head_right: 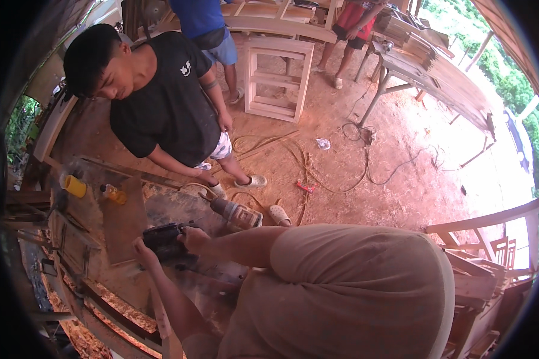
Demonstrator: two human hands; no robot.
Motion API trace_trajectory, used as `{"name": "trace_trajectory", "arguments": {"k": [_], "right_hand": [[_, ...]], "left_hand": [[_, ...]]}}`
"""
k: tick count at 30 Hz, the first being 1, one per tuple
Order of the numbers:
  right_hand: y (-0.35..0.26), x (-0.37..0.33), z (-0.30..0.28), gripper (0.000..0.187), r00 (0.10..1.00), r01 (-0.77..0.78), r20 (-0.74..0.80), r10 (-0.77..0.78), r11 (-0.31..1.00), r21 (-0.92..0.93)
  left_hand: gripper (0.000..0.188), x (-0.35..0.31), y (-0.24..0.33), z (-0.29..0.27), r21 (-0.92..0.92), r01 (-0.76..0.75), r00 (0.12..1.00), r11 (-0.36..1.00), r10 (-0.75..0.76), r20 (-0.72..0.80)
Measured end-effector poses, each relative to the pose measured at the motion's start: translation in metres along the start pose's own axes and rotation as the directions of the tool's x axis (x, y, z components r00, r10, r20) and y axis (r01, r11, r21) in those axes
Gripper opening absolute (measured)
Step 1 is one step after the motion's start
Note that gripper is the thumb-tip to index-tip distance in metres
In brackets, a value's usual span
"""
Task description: Assembling and finishing wooden furniture frames using an orbital sander and a power drill.
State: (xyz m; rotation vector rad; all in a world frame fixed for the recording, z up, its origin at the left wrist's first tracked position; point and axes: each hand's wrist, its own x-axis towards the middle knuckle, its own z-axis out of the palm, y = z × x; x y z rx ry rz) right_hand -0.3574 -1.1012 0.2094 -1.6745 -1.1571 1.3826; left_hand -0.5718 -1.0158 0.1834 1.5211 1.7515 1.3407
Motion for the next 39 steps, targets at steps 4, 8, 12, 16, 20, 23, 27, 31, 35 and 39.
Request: {"name": "trace_trajectory", "arguments": {"k": [4, 8, 12, 16, 20, 23, 27, 31, 35, 39], "right_hand": [[0.024, 0.029, 0.012, 0.023, 0.982, 0.172, -0.001, -0.191, 0.887, -0.428], [0.036, 0.044, 0.036, 0.017, 0.918, 0.265, -0.182, -0.352, 0.887, -0.378], [0.027, 0.022, 0.016, 0.037, 0.954, 0.277, -0.075, -0.289, 0.951, -0.140], [0.002, 0.009, 0.007, 0.040, 0.967, 0.215, -0.091, -0.237, 0.956, -0.198], [-0.001, 0.009, 0.006, 0.041, 0.973, 0.197, -0.087, -0.213, 0.967, -0.162], [0.004, 0.016, 0.009, 0.042, 0.981, 0.188, -0.035, -0.189, 0.982, -0.029], [0.007, 0.021, 0.016, 0.042, 1.000, -0.001, 0.020, -0.001, 0.995, 0.099], [0.006, 0.023, 0.024, 0.039, 0.994, -0.049, -0.094, 0.050, 0.999, 0.007], [0.010, 0.014, 0.033, 0.037, 0.981, 0.088, -0.172, -0.091, 0.996, -0.021], [0.014, 0.004, 0.038, 0.037, 0.943, 0.211, -0.252, -0.218, 0.976, -0.052]], "left_hand": [[0.041, 0.013, -0.021, -0.026, 0.174, 0.128, 0.940, 0.976, -0.175, 0.294], [0.047, 0.022, -0.038, -0.038, 0.245, 0.081, 0.862, 0.966, -0.191, 0.470], [0.052, 0.026, -0.041, -0.034, 0.484, 0.151, 0.827, 0.862, -0.378, 0.416], [0.054, 0.017, -0.030, -0.033, 0.396, 0.202, 0.800, 0.896, -0.384, 0.461], [0.055, 0.012, -0.016, -0.034, 0.463, 0.179, 0.828, 0.868, -0.387, 0.405], [0.054, 0.010, -0.010, -0.034, 0.459, 0.204, 0.841, 0.865, -0.394, 0.370], [0.051, 0.004, -0.010, -0.036, 0.423, 0.212, 0.863, 0.881, -0.372, 0.342], [0.046, 0.001, -0.017, -0.038, 0.297, 0.210, 0.886, 0.931, -0.310, 0.345], [0.039, -0.004, -0.021, -0.040, 0.225, 0.207, 0.901, 0.952, -0.275, 0.336], [0.033, -0.016, -0.012, -0.047, 0.056, 0.079, 0.952, 0.995, -0.092, 0.292]]}}
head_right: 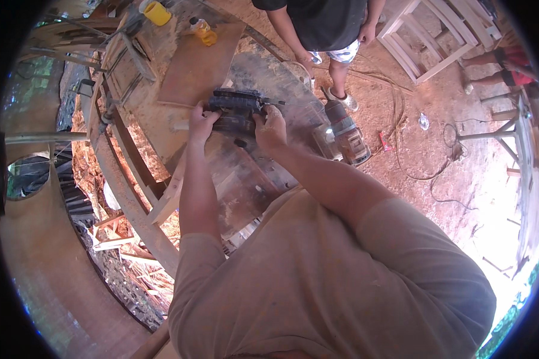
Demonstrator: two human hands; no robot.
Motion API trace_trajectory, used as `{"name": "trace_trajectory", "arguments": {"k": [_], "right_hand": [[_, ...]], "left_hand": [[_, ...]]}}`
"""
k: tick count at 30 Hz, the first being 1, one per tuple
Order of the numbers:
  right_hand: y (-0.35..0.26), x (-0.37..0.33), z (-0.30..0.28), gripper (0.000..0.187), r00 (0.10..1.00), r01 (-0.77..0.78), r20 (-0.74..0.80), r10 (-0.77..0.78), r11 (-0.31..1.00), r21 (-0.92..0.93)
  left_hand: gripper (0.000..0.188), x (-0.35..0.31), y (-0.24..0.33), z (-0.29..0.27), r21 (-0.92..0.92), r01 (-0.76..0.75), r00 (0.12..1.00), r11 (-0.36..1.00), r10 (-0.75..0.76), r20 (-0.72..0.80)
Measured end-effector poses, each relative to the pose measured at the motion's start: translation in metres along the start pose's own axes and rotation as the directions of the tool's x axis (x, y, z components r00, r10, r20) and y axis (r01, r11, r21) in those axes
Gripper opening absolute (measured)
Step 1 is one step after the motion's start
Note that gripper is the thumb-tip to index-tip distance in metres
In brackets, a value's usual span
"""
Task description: Assembling and finishing wooden furniture frames using an orbital sander and a power drill.
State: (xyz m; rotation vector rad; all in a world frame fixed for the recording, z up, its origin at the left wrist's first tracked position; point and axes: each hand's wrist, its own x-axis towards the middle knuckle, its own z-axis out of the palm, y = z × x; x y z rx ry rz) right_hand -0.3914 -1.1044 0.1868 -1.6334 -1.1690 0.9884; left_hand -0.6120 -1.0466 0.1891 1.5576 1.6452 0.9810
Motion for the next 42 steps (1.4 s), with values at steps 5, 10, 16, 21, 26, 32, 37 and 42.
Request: {"name": "trace_trajectory", "arguments": {"k": [5, 10, 16, 21, 26, 32, 37, 42], "right_hand": [[0.006, -0.018, -0.011, 0.041, 0.998, 0.023, 0.048, -0.028, 0.994, 0.106], [0.013, -0.024, -0.033, 0.052, 0.978, -0.009, 0.206, -0.003, 0.998, 0.059], [-0.016, -0.048, -0.074, 0.046, 0.911, 0.251, 0.409, -0.050, 0.853, -0.457], [-0.075, -0.032, -0.105, 0.029, 0.880, 0.152, 0.462, -0.114, 0.987, -0.044], [-0.105, 0.003, -0.073, 0.032, 0.772, 0.538, 0.378, -0.511, 0.842, 0.040], [-0.096, 0.041, -0.033, 0.048, 0.653, 0.535, 0.745, -0.136, 0.779, -0.328], [-0.074, 0.072, -0.035, 0.046, 0.550, 0.371, 0.833, -0.056, 0.910, -0.184], [-0.056, 0.096, -0.031, 0.046, 0.557, 0.203, 0.829, 0.052, 0.959, -0.196]], "left_hand": [[0.031, -0.032, 0.019, -0.001, -0.009, 0.018, 1.000, 1.000, -0.018, 0.005], [0.031, -0.071, 0.019, 0.017, 0.083, -0.308, 0.917, 0.948, 0.319, -0.242], [0.032, -0.101, -0.002, 0.018, 0.074, -0.209, 0.919, 0.975, 0.221, -0.326], [0.033, -0.109, -0.005, 0.024, 0.237, -0.203, 0.888, 0.950, 0.280, -0.364], [0.030, -0.107, 0.008, 0.031, 0.238, -0.130, 0.856, 0.962, 0.231, -0.462], [0.021, -0.103, 0.025, 0.034, 0.358, -0.246, 0.774, 0.901, 0.405, -0.487], [0.019, -0.109, 0.032, 0.030, 0.305, -0.387, 0.746, 0.870, 0.490, -0.451], [0.028, -0.108, 0.028, 0.033, 0.180, -0.297, 0.809, 0.938, 0.347, -0.475]]}}
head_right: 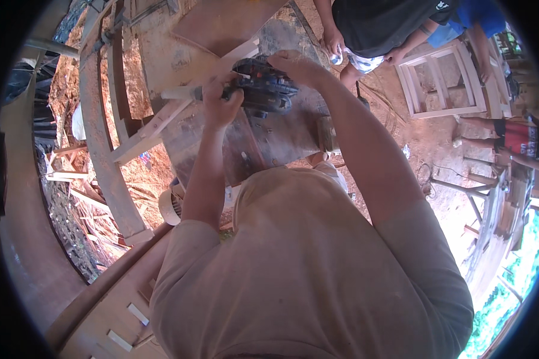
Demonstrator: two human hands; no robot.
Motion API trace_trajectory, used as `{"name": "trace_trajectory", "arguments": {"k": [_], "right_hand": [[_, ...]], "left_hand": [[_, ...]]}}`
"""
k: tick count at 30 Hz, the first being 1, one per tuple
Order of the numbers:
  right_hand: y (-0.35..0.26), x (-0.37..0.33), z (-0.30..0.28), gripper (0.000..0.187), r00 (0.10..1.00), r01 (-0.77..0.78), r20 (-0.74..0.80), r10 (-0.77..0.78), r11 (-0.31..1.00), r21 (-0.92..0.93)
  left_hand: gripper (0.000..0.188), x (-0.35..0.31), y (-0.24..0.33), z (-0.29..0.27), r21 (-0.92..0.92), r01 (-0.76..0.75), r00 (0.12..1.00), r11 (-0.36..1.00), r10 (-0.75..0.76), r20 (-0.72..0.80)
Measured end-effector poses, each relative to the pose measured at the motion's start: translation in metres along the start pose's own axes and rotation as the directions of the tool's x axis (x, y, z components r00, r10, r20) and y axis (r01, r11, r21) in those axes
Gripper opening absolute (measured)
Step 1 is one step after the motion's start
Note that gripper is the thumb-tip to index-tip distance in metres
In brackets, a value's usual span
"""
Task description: Assembling and finishing wooden furniture frames using an orbital sander and a power drill.
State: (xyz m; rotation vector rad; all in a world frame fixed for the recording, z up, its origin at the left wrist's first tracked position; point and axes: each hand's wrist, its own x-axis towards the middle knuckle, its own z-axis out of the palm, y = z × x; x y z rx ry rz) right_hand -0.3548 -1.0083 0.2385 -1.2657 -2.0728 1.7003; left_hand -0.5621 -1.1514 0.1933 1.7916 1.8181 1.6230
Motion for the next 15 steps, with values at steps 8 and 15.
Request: {"name": "trace_trajectory", "arguments": {"k": [8, 15], "right_hand": [[-0.013, 0.005, -0.002, 0.051, 0.994, 0.028, -0.095, -0.047, 0.982, -0.188], [-0.015, 0.012, 0.009, 0.051, 0.923, 0.052, -0.362, -0.128, 0.975, -0.214]], "left_hand": [[0.024, 0.025, -0.023, 0.011, -0.137, 0.174, 0.984, 0.975, -0.167, 0.061], [0.038, 0.041, -0.012, 0.020, -0.148, 0.231, 0.972, 0.962, -0.234, -0.002]]}}
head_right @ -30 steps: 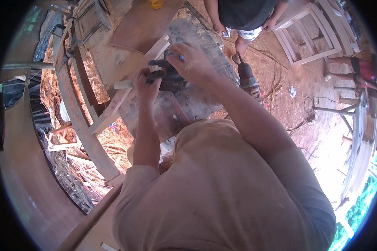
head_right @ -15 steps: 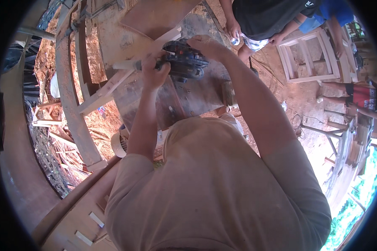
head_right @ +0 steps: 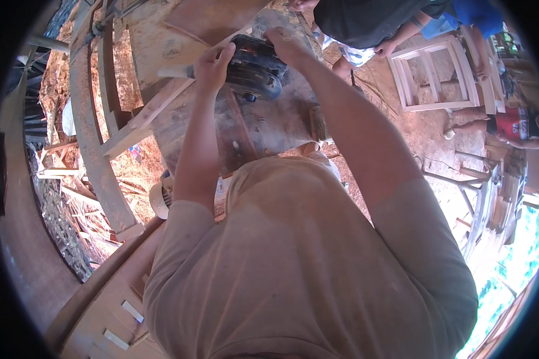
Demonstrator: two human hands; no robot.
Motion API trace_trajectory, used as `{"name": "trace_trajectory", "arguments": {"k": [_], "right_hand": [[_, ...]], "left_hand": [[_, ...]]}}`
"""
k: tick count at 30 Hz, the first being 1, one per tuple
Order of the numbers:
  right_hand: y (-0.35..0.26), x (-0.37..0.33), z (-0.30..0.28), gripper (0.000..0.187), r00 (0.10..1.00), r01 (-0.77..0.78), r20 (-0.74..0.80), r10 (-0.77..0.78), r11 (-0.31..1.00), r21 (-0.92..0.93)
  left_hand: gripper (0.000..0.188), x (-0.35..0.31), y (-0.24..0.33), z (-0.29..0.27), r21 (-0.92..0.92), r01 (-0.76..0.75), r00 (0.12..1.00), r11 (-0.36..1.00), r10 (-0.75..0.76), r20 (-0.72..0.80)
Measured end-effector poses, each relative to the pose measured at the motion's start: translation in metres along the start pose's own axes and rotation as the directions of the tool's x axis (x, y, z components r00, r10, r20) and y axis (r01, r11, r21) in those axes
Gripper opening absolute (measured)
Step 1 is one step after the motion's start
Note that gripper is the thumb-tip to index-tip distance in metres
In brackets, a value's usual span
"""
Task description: Assembling and finishing wooden furniture frames using an orbital sander and a power drill.
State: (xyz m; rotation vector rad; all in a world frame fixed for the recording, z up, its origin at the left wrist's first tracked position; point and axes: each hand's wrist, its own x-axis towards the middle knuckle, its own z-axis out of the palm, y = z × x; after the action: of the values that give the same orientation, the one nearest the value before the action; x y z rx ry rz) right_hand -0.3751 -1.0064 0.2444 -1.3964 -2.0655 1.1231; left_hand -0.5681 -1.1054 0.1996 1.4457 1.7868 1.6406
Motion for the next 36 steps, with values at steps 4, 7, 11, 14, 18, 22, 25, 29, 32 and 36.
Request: {"name": "trace_trajectory", "arguments": {"k": [4, 7, 11, 14, 18, 22, 25, 29, 32, 36], "right_hand": [[0.001, -0.022, 0.006, 0.040, 0.839, 0.075, -0.533, -0.111, 0.993, -0.090], [-0.003, -0.044, 0.013, 0.040, 0.920, 0.058, -0.381, -0.089, 0.994, -0.092], [-0.004, -0.066, 0.009, 0.047, 0.986, 0.034, -0.139, -0.087, 0.938, -0.344], [-0.003, -0.071, 0.006, 0.055, 0.989, 0.022, -0.115, -0.089, 0.871, -0.491], [-0.006, -0.073, 0.002, 0.056, 0.996, 0.009, -0.076, -0.038, 0.939, -0.344], [-0.010, -0.071, -0.001, 0.053, 1.000, 0.013, -0.017, -0.018, 0.962, -0.272], [-0.013, -0.069, -0.001, 0.052, 0.997, -0.064, 0.023, 0.075, 0.944, -0.323], [-0.018, -0.073, -0.002, 0.050, 0.999, -0.049, -0.001, 0.051, 0.946, -0.319], [-0.021, -0.081, -0.003, 0.046, 1.000, -0.021, -0.020, 0.017, 0.972, -0.234], [-0.015, -0.103, 0.004, 0.039, 0.996, -0.062, -0.073, 0.050, 0.984, -0.168]], "left_hand": [[0.038, 0.004, -0.005, 0.000, 0.057, 0.159, 0.987, 0.986, -0.158, -0.026], [0.038, 0.005, -0.013, 0.000, 0.035, 0.232, 0.973, 0.972, -0.231, -0.025], [0.038, 0.007, -0.017, 0.008, 0.073, 0.036, 0.999, 0.997, -0.034, -0.038], [0.037, 0.005, -0.017, 0.011, 0.038, 0.055, 0.997, 0.998, -0.053, -0.063], [0.036, 0.006, -0.021, 0.008, 0.084, 0.047, 0.998, 0.995, -0.043, -0.052], [0.035, 0.005, -0.027, 0.006, -0.014, 0.014, 0.999, 1.000, -0.015, -0.046], [0.034, 0.001, -0.029, 0.004, -0.018, 0.060, 0.998, 0.998, -0.060, -0.025], [0.032, -0.002, -0.030, -0.001, 0.051, 0.077, 0.997, 0.996, -0.077, -0.016], [0.030, -0.005, -0.028, -0.009, 0.097, 0.094, 0.994, 0.991, -0.099, 0.047], [0.025, -0.019, -0.021, -0.024, 0.016, -0.111, 0.983, 0.994, 0.107, 0.149]]}}
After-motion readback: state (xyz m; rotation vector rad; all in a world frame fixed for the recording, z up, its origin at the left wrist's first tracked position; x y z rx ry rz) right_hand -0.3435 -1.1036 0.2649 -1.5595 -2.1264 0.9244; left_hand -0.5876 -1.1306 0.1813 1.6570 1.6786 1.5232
